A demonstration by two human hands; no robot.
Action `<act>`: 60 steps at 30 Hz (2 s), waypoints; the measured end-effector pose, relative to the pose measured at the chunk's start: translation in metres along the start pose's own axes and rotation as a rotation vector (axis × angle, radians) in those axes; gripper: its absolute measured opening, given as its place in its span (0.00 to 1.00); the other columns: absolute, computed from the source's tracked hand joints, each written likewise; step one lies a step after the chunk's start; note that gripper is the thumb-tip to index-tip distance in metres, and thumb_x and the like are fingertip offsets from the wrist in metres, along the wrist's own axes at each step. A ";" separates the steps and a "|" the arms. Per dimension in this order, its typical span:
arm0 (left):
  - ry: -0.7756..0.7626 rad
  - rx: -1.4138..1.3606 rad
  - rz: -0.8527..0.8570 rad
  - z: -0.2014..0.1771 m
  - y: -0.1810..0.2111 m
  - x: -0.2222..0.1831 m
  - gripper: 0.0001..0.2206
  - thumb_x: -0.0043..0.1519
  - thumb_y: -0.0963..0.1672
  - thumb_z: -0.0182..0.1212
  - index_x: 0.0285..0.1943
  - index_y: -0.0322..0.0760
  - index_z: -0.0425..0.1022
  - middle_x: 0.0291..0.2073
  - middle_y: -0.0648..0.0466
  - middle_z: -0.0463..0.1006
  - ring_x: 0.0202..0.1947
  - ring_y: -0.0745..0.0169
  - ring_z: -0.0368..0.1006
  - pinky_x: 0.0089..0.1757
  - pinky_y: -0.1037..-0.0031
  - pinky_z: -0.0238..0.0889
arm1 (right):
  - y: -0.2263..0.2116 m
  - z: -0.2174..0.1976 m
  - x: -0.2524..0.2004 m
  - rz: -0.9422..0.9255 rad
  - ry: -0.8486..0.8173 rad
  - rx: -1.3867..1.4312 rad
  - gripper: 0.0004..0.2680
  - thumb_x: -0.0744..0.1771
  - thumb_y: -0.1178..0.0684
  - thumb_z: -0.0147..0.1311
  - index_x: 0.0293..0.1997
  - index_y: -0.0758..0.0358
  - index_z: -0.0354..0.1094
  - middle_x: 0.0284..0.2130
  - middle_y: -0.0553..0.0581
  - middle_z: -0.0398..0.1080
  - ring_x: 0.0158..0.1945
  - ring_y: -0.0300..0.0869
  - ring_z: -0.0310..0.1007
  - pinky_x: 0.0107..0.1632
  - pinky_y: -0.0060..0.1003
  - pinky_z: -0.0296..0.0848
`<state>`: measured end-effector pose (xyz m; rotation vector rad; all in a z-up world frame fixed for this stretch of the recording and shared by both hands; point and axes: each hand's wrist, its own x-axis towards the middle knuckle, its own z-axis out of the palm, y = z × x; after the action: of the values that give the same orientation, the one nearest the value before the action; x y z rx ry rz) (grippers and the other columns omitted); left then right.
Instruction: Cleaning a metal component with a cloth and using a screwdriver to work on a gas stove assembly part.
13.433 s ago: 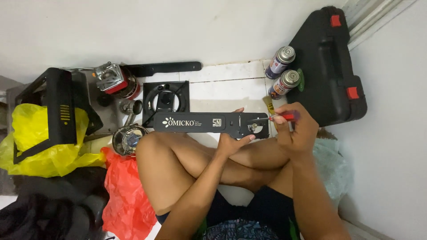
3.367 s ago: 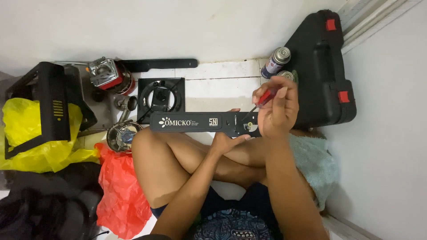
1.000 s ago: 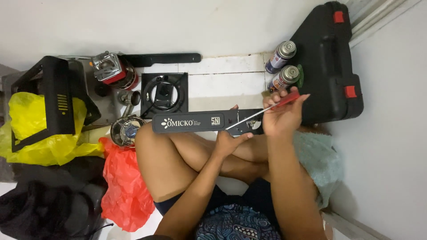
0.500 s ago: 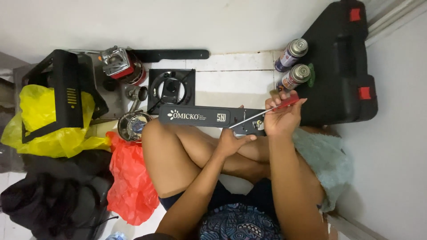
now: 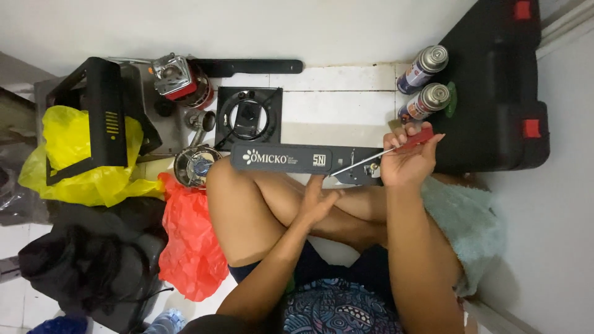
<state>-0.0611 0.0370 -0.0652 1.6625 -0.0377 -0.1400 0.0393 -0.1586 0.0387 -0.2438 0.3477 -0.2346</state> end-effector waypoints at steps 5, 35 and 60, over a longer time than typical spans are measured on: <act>0.194 -0.204 -0.309 -0.024 0.013 -0.012 0.26 0.60 0.50 0.62 0.62 0.26 0.73 0.58 0.34 0.73 0.65 0.42 0.66 0.66 0.53 0.50 | 0.001 0.001 0.002 0.009 -0.019 0.009 0.13 0.68 0.37 0.53 0.47 0.55 0.70 0.33 0.51 0.60 0.34 0.41 0.61 0.37 0.33 0.60; 0.110 -0.109 -0.190 -0.034 0.053 -0.001 0.07 0.60 0.44 0.70 0.36 0.33 0.84 0.28 0.48 0.85 0.36 0.62 0.80 0.42 0.72 0.72 | 0.005 0.005 -0.009 -0.020 -0.060 -0.144 0.14 0.69 0.35 0.50 0.47 0.52 0.70 0.32 0.51 0.61 0.31 0.42 0.61 0.36 0.37 0.61; 0.100 0.444 -0.381 -0.044 -0.116 0.160 0.07 0.61 0.43 0.62 0.36 0.33 0.83 0.27 0.43 0.82 0.28 0.51 0.80 0.30 0.67 0.70 | 0.012 0.009 -0.019 -0.203 -0.160 -0.363 0.05 0.73 0.43 0.51 0.50 0.46 0.66 0.29 0.50 0.63 0.28 0.40 0.67 0.38 0.36 0.69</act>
<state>0.0954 0.0750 -0.1874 2.1050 0.3475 -0.3565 0.0274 -0.1402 0.0490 -0.6544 0.2043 -0.3498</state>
